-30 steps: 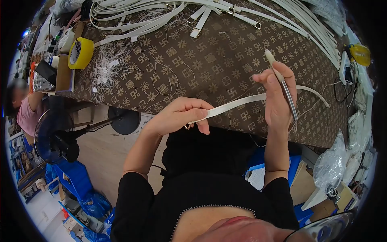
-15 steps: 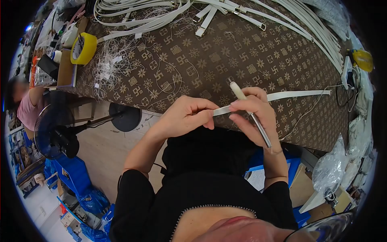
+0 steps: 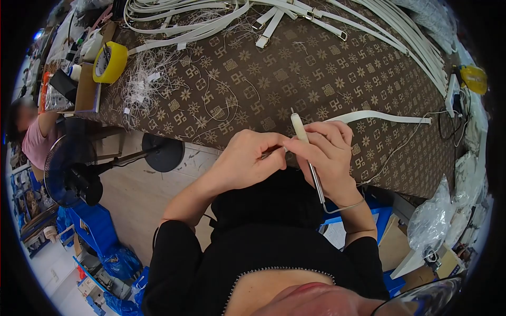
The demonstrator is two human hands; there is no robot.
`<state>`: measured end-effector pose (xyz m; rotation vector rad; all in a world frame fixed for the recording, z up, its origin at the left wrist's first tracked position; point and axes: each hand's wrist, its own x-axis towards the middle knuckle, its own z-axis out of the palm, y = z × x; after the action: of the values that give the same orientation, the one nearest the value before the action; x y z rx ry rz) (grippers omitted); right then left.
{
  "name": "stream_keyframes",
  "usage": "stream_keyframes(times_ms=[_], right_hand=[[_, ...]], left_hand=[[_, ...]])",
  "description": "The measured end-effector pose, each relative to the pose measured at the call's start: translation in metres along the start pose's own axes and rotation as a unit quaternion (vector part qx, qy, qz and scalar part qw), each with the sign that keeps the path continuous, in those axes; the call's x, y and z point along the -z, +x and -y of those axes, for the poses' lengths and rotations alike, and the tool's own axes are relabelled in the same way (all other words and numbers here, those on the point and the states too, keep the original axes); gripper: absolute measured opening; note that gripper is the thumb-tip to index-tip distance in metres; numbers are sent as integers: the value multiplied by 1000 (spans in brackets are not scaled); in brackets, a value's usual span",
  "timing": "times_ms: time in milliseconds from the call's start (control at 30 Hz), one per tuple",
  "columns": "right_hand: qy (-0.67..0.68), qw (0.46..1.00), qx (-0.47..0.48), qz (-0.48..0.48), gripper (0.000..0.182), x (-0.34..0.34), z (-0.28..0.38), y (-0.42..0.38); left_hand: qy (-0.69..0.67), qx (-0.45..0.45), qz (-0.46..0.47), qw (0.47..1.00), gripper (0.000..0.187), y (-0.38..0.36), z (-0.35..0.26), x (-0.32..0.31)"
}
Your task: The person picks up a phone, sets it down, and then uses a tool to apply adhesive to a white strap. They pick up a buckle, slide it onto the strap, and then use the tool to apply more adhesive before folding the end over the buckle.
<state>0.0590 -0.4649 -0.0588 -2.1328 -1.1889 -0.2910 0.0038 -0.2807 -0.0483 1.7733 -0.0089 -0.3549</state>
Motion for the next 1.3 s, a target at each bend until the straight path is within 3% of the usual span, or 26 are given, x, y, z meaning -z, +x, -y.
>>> stream_keyframes(times_ms=[133,267,333,400,467,667,767,967,1300], right_hand=[[-52,997,43,-25,20,-3,3,-2],[-20,998,48,-45,21,-11,-5,-4],[106,991,-17,-77,27,-18,-13,-5],[146,985,-45,-77,31,-18,-12,-6],[280,941,-164,-100,26,-19,-9,-9],[370,905,-200,-66,29,-8,-15,-14],[279,951,-120,-65,28,-6,-18,-9],[198,977,-72,-38,28,-2,-11,-8],[85,995,2,-48,28,-8,-14,-15]], left_hand=[[-44,43,7,998,24,2,0,-3],[-146,83,35,985,25,3,2,-5],[-184,104,48,976,26,3,0,-3],[-221,124,60,965,26,3,-1,0],[-215,121,79,966,27,4,-1,3],[-236,125,81,960,27,4,5,3],[-245,110,62,961,28,3,8,-1],[-113,46,14,992,27,2,10,-6],[-72,26,2,997,27,-1,6,-9]])
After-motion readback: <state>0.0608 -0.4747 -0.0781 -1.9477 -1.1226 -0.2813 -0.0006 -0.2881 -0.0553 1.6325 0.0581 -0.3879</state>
